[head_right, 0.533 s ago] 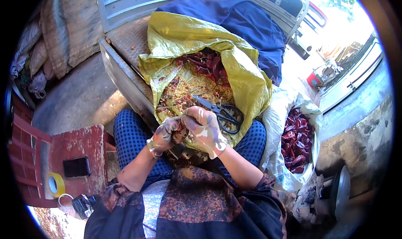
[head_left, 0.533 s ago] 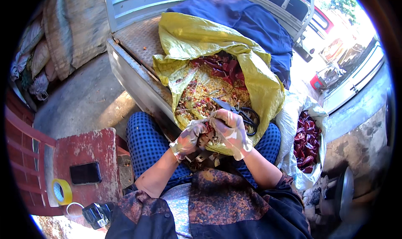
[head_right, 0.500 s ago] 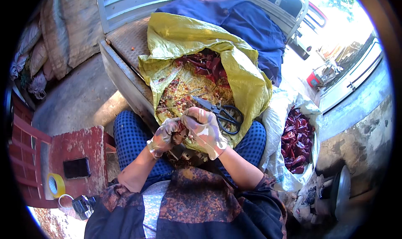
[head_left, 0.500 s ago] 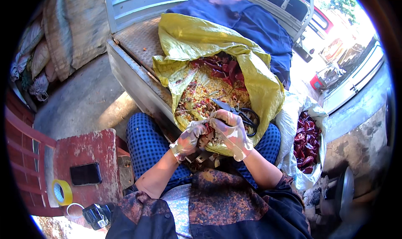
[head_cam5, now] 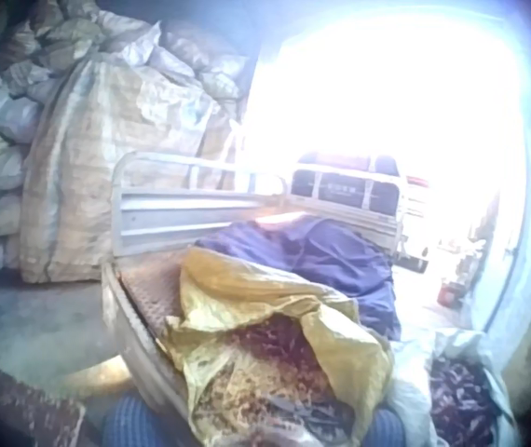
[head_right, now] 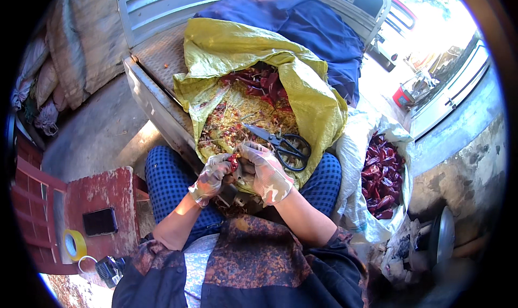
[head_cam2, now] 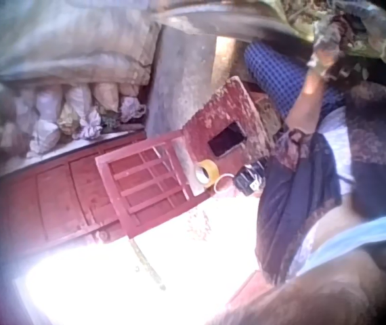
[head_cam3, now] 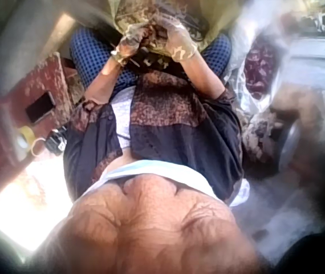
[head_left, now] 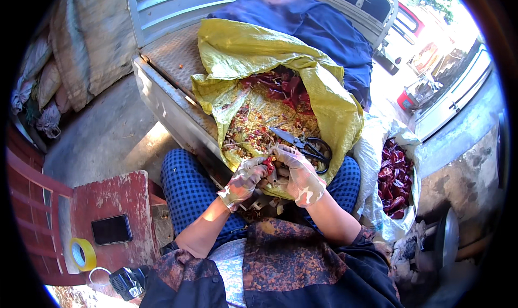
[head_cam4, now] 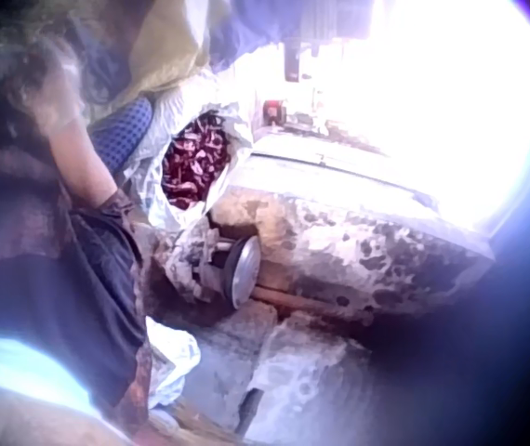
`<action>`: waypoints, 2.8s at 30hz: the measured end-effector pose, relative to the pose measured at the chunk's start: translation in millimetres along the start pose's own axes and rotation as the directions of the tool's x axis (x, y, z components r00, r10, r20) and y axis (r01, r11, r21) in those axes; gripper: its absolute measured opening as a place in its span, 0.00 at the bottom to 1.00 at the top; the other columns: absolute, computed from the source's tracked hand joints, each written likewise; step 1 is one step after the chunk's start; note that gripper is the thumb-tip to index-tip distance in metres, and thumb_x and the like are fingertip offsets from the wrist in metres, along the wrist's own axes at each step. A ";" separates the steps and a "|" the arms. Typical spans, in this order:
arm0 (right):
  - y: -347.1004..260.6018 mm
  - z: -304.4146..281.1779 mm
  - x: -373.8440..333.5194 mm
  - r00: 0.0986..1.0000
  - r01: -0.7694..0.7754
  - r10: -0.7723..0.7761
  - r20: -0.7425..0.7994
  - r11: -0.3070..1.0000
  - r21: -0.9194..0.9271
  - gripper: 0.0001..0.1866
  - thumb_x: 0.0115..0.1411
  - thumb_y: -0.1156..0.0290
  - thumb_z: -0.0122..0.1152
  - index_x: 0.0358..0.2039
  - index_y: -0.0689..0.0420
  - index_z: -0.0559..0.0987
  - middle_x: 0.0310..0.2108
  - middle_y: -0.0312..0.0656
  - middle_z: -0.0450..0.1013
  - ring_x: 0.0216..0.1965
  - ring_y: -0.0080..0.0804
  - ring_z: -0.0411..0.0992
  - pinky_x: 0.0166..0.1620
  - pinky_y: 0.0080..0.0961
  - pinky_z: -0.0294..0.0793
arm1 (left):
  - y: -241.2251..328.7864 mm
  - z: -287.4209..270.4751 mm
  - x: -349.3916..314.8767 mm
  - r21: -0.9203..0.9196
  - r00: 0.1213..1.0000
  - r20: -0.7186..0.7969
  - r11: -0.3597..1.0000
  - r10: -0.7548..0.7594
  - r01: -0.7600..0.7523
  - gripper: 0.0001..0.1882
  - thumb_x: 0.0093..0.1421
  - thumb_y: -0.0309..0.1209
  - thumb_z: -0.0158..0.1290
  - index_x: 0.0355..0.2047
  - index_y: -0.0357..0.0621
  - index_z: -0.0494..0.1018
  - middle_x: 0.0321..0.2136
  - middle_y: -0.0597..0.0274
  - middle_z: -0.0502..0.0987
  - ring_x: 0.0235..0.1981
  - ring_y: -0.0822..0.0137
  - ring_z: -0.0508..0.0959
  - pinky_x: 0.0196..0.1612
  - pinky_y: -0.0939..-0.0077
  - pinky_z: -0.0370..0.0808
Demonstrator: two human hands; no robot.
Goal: The person cuts open dried chili peppers using scissors and removes the seeds by hand into a large bag.
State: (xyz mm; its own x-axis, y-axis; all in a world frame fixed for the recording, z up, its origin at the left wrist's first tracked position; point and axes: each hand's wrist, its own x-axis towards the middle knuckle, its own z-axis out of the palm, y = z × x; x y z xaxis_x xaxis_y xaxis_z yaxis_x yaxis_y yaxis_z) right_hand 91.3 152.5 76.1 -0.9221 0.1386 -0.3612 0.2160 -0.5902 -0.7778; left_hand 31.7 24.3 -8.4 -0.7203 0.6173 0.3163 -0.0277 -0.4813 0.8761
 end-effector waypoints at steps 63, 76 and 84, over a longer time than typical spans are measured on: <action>-20.9 6.2 13.6 0.739 0.668 -0.501 0.450 0.457 -0.587 0.10 0.48 0.85 0.61 0.33 0.62 0.78 0.31 0.37 0.71 0.32 0.24 0.71 0.36 0.19 0.71 | 13.3 -9.4 12.6 -0.406 0.975 0.146 0.888 -0.168 0.214 0.15 0.56 0.38 0.54 0.39 0.42 0.69 0.26 0.70 0.69 0.22 0.78 0.63 0.25 0.84 0.58; 5.0 -2.4 11.8 0.811 0.581 -0.544 0.217 0.701 -0.414 0.07 0.54 0.79 0.59 0.35 0.63 0.78 0.26 0.34 0.73 0.27 0.19 0.69 0.31 0.16 0.69 | 14.7 -6.1 12.7 -0.344 0.969 -0.116 0.924 -0.216 0.165 0.08 0.55 0.28 0.55 0.34 0.40 0.72 0.29 0.68 0.73 0.29 0.75 0.73 0.35 0.81 0.73; 5.0 -4.7 18.7 0.984 0.154 -0.151 0.089 0.988 -0.020 0.06 0.57 0.72 0.56 0.34 0.58 0.76 0.25 0.31 0.70 0.18 0.15 0.63 0.22 0.13 0.62 | -3.7 -2.2 8.0 -0.243 0.975 -0.200 0.969 -0.097 0.047 0.18 0.51 0.35 0.61 0.38 0.40 0.71 0.33 0.63 0.75 0.36 0.72 0.75 0.41 0.76 0.74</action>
State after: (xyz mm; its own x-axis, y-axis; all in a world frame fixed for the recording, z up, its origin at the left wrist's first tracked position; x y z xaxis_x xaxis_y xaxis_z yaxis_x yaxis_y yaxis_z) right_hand 76.6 155.9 63.1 -0.9691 0.1549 -0.1921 0.0782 -0.5455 -0.8345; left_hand 24.5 29.6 -9.9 -0.8385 0.5239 0.1501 -0.2289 -0.5885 0.7754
